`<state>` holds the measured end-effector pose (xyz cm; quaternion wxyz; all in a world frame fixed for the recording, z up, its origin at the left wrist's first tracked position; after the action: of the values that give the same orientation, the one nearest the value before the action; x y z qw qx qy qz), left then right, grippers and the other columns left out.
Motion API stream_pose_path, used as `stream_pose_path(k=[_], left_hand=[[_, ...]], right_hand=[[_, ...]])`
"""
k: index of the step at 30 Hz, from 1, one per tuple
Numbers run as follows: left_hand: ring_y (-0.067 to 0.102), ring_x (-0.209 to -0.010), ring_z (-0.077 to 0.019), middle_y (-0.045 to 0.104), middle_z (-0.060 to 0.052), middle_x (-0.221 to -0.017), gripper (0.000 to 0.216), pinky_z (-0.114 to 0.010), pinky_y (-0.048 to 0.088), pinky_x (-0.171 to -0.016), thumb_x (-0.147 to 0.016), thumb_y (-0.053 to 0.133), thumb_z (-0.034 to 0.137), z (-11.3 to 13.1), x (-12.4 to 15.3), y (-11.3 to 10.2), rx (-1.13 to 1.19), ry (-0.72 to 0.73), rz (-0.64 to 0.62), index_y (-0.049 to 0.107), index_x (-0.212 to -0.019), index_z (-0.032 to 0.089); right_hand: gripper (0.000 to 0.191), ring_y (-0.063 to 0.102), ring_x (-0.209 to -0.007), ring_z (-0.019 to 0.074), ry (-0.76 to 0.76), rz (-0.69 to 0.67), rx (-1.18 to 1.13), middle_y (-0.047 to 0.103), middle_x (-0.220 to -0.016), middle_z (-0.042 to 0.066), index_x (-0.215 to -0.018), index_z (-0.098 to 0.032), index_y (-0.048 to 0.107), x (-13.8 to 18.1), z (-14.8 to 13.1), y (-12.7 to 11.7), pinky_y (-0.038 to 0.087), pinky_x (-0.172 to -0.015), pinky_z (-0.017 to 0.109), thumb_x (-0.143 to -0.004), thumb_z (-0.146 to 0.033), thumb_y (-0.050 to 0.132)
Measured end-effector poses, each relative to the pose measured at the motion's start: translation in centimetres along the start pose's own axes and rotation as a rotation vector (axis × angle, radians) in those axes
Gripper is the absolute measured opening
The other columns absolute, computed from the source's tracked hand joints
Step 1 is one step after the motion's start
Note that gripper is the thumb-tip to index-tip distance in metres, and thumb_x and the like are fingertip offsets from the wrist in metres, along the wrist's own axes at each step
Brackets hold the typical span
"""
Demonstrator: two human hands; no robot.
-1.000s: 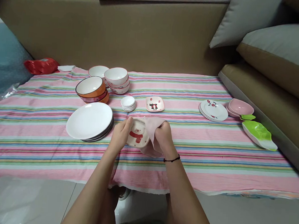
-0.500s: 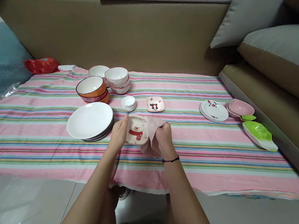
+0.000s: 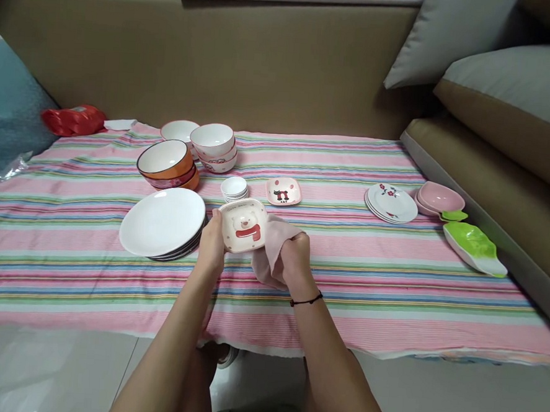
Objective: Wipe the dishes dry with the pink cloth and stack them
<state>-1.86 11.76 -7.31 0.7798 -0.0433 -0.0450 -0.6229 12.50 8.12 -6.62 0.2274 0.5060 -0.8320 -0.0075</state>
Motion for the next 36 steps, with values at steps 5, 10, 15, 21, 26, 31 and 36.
stream_pose_path(k=[5, 10, 15, 21, 26, 31, 36], left_hand=[[0.045, -0.058, -0.0140, 0.054, -0.001, -0.060, 0.046, -0.026, 0.036, -0.057, -0.090, 0.037, 0.051, 1.3, 0.5, -0.2, -0.245, 0.070, -0.126, 0.050, -0.060, 0.018], [0.040, -0.055, -0.0123, 0.048, 0.000, -0.055, 0.046, -0.025, 0.032, -0.052, -0.089, 0.038, 0.049, 1.8, 1.0, -0.4, -0.294, 0.054, -0.292, 0.041, -0.055, 0.019], [0.048, -0.058, -0.0145, 0.058, -0.002, -0.063, 0.046, -0.025, 0.037, -0.053, -0.084, 0.045, 0.056, 1.2, 1.2, -1.0, -0.265, -0.021, -0.511, 0.056, -0.065, 0.016], [0.052, -0.059, -0.0161, 0.062, -0.004, -0.066, 0.051, -0.026, 0.039, -0.053, -0.083, 0.044, 0.060, 0.9, 1.3, -0.9, -0.269, -0.025, -0.583, 0.059, -0.067, 0.015], [0.050, -0.059, -0.0145, 0.058, -0.002, -0.065, 0.048, -0.026, 0.039, -0.054, -0.085, 0.042, 0.059, 1.0, 1.5, -0.1, -0.201, -0.050, -0.515, 0.054, -0.067, 0.017], [0.040, -0.053, -0.0117, 0.045, 0.001, -0.055, 0.048, -0.026, 0.034, -0.052, -0.086, 0.042, 0.056, 0.8, 1.1, 0.3, -0.212, -0.021, -0.280, 0.040, -0.056, 0.019], [0.038, -0.051, -0.0111, 0.044, 0.002, -0.054, 0.047, -0.025, 0.035, -0.051, -0.088, 0.041, 0.055, 0.8, 1.2, 0.6, -0.131, -0.051, -0.150, 0.039, -0.057, 0.020]], right_hand=[[0.022, 0.040, -0.054, 0.0102, -0.061, -0.040, -0.081, 0.046, -0.051, -0.004, -0.051, -0.018, 0.050, -0.3, -0.5, -0.1, 0.039, -0.049, 0.026, -0.048, -0.028, 0.070], [0.022, 0.041, -0.056, 0.0102, -0.131, -0.231, 0.076, 0.048, -0.053, -0.004, -0.053, -0.018, 0.053, -1.1, -1.0, -1.2, 0.041, -0.053, 0.026, -0.054, -0.031, 0.070], [0.025, 0.040, -0.055, 0.0101, -0.122, -0.458, 0.265, 0.051, -0.054, -0.003, -0.054, -0.016, 0.054, -1.1, -1.4, -1.8, 0.037, -0.050, 0.025, -0.060, -0.035, 0.070], [0.026, 0.043, -0.056, 0.0109, -0.120, -0.516, 0.306, 0.055, -0.057, -0.001, -0.057, -0.016, 0.056, -0.4, -1.2, -0.7, 0.037, -0.048, 0.024, -0.060, -0.038, 0.070], [0.018, 0.041, -0.055, 0.0092, -0.181, -0.391, 0.249, 0.054, -0.058, -0.002, -0.057, -0.017, 0.055, -0.4, -1.2, -0.5, 0.038, -0.049, 0.024, -0.063, -0.031, 0.065], [0.016, 0.045, -0.061, 0.0120, -0.292, -0.250, 0.261, 0.057, -0.061, 0.000, -0.058, -0.016, 0.060, -1.3, -1.4, -1.1, 0.039, -0.053, 0.025, -0.061, -0.030, 0.066], [0.019, 0.043, -0.060, 0.0122, -0.271, -0.175, 0.142, 0.053, -0.055, -0.001, -0.054, -0.017, 0.055, -1.7, -1.0, -1.0, 0.038, -0.050, 0.025, -0.056, -0.029, 0.069]])
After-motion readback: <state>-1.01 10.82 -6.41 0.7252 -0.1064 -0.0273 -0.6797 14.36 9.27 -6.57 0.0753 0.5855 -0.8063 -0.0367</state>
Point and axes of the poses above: each hand's wrist, its own x-axis away from the middle knuckle, its own y-axis out of the palm, z = x × y, the point moved 1 cm from there along -x, towards the middle knuckle
